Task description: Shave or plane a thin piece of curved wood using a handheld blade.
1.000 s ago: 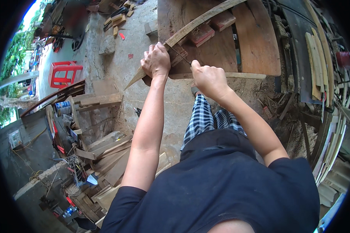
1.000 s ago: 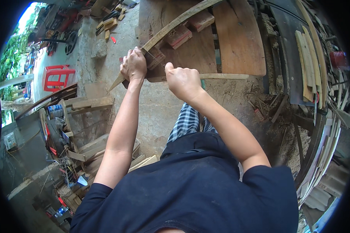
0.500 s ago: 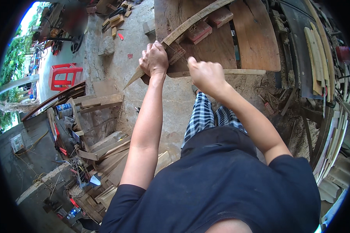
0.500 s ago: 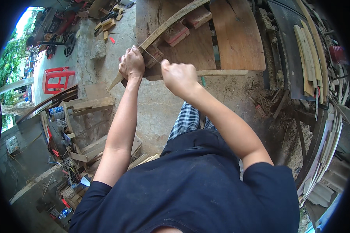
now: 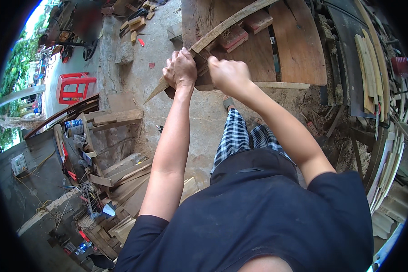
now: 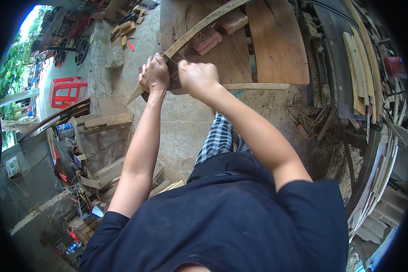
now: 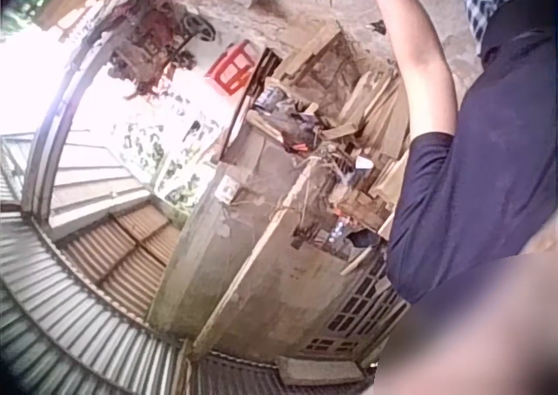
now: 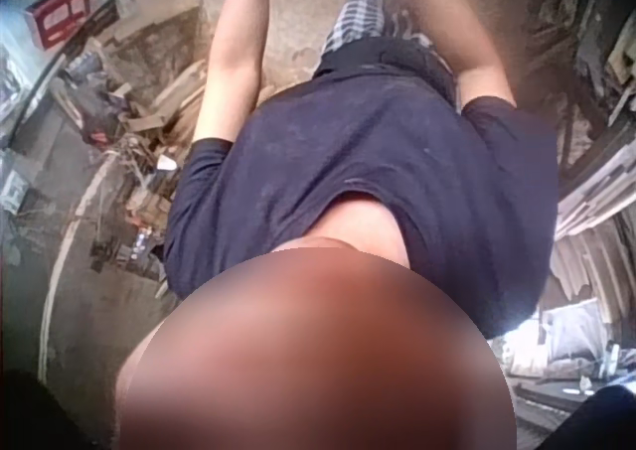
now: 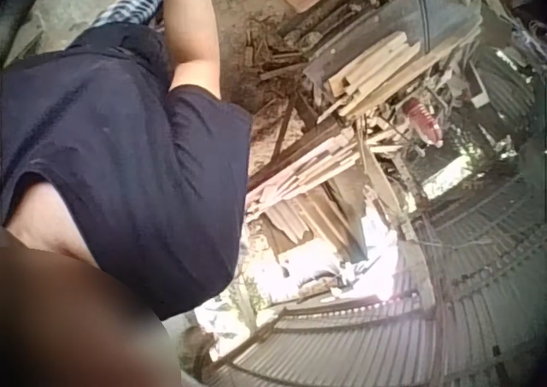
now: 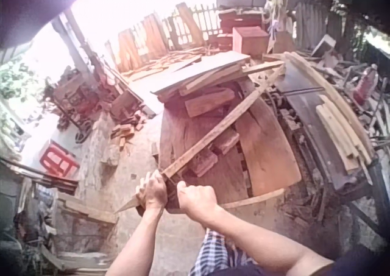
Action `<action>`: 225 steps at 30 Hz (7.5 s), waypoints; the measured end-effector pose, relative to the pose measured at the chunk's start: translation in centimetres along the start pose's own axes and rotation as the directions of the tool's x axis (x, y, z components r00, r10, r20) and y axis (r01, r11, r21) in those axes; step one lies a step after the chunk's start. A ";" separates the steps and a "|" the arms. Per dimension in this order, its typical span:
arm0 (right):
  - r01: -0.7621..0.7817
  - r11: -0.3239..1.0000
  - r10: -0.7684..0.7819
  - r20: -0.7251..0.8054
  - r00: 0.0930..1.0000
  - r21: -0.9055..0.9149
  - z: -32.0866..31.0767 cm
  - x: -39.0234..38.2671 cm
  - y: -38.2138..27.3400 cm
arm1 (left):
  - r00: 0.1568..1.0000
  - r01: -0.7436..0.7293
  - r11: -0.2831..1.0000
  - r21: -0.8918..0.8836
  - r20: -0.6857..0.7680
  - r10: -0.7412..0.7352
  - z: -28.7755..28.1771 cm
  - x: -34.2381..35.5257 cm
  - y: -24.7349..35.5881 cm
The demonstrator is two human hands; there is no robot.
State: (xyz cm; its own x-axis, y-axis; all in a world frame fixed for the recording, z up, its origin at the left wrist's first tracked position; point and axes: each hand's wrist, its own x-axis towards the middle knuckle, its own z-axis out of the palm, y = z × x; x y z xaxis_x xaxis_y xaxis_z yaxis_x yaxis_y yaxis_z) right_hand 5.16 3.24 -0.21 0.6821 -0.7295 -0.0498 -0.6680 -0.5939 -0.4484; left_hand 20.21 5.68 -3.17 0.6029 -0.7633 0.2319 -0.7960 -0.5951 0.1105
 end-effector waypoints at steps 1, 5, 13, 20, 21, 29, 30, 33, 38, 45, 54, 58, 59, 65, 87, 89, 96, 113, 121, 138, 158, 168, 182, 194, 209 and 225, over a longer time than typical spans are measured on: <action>0.015 1.000 -0.015 -0.080 0.997 0.007 0.4 1.5 0.3 | 1.000 -0.017 1.000 -0.010 -0.003 0.017 0.3 0.3 0.8; 0.030 1.000 -0.030 -0.092 0.995 0.004 0.6 1.9 0.0 | 1.000 0.024 1.000 -0.007 0.009 -0.024 0.7 -0.1 0.2; -0.003 1.000 0.003 0.072 0.997 -0.002 -2.0 -1.2 -0.5 | 1.000 0.022 1.000 0.013 0.003 -0.022 -0.3 0.0 -0.2; 0.033 0.999 -0.031 -0.038 0.999 0.035 0.1 -0.7 -0.3 | 1.000 0.022 1.000 0.008 -0.003 -0.022 0.3 -0.1 -0.5; 0.040 0.999 -0.039 -0.030 0.999 0.035 -0.6 -2.3 -0.2 | 1.000 0.018 1.000 0.015 -0.015 -0.018 0.1 -0.3 -0.8; 0.040 0.999 -0.039 -0.083 0.996 0.003 0.3 2.7 0.2 | 0.999 0.015 1.000 -0.011 0.038 -0.014 0.1 0.2 1.1; 0.035 0.999 -0.035 -0.101 0.994 -0.006 0.3 3.0 0.4 | 0.999 0.028 0.999 -0.017 0.045 -0.027 0.3 0.3 1.4; 0.061 0.998 -0.061 -0.060 0.996 0.007 0.5 -0.2 0.1 | 1.000 0.009 1.000 0.004 0.013 -0.009 0.4 -0.3 -0.5; 0.017 1.000 -0.016 0.017 1.000 -0.025 -1.1 -3.7 0.6 | 0.999 0.010 1.000 0.012 0.041 -0.011 0.3 0.4 -0.2; 0.036 0.999 -0.034 -0.093 0.995 0.019 0.4 1.4 0.2 | 0.998 0.038 0.999 -0.004 0.048 -0.037 0.4 0.2 0.7; 0.044 0.999 -0.043 -0.089 0.995 0.003 0.0 1.8 0.7 | 1.000 0.009 1.000 0.003 0.018 -0.009 0.0 0.4 1.3; 0.010 1.000 -0.011 -0.045 0.999 -0.018 0.1 2.0 0.0 | 0.999 0.032 0.999 -0.001 0.020 -0.032 0.5 0.0 0.9; 0.024 1.000 -0.025 -0.038 0.999 -0.014 -0.3 0.7 -0.4 | 1.000 0.022 1.000 -0.004 -0.012 -0.022 0.2 -0.2 0.1; -0.009 1.000 0.010 0.065 0.998 -0.028 -1.5 -2.4 0.3 | 0.997 0.050 0.998 0.023 0.059 -0.051 -0.5 0.1 0.1; 0.012 1.000 -0.012 0.032 0.999 -0.007 -0.8 -1.3 0.0 | 0.999 0.037 0.999 0.012 -0.003 -0.037 0.4 0.2 -0.4; -0.021 0.998 0.031 0.168 0.985 -0.063 -2.2 -3.7 0.2 | 0.998 0.063 0.998 0.014 0.013 -0.063 0.0 0.1 -0.5; 0.020 1.000 -0.021 -0.106 0.994 -0.004 0.5 3.2 0.8 | 0.999 0.026 0.999 -0.021 0.046 -0.025 0.3 0.4 1.9; 0.007 1.000 -0.007 -0.001 1.000 0.019 -0.3 -1.4 -0.1 | 0.999 0.022 1.000 0.003 0.023 -0.022 0.4 0.1 -0.7; 0.024 1.000 -0.024 -0.104 0.994 0.001 0.1 2.8 0.0 | 0.999 0.012 1.000 -0.003 0.037 -0.012 0.4 0.5 1.2; 0.010 0.999 -0.007 -0.071 0.997 0.041 0.6 0.3 0.1 | 1.000 0.010 1.000 0.010 -0.002 -0.010 0.6 0.3 0.0; -0.003 1.000 0.003 0.018 1.000 0.009 -0.8 0.4 0.3 | 0.999 0.045 0.999 0.005 0.025 -0.045 -0.3 0.3 0.7; -0.047 0.997 0.056 0.190 0.980 -0.053 -2.5 -3.7 0.1 | 0.998 0.056 0.998 0.014 0.012 -0.056 -0.1 0.4 -0.4; -0.017 1.000 0.018 0.121 0.992 -0.007 -2.0 -3.4 0.6 | 0.999 0.024 0.999 0.034 0.036 -0.026 -0.1 0.7 -0.2; -0.064 0.997 0.070 0.171 0.983 -0.038 -3.2 -3.7 -0.3 | 0.999 0.025 0.999 0.027 0.030 -0.026 0.0 0.5 -0.4; -0.042 0.999 0.043 0.117 0.992 -0.017 -3.1 -0.1 -0.8 | 1.000 0.005 1.000 0.013 -0.007 -0.005 0.4 0.5 0.0; -0.038 0.999 0.037 0.020 0.999 0.010 -1.3 2.7 -0.4 | 1.000 0.019 1.000 0.010 0.017 -0.019 0.3 0.9 1.4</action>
State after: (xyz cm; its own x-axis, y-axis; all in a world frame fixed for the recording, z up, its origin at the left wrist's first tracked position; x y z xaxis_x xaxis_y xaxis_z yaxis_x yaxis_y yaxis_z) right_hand 6.86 1.05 1.02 0.6626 -0.7442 -0.0847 -0.6901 -0.5627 -0.4550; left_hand 19.62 4.07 -3.12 0.6189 -0.7559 0.2136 -0.7838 -0.6119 0.1055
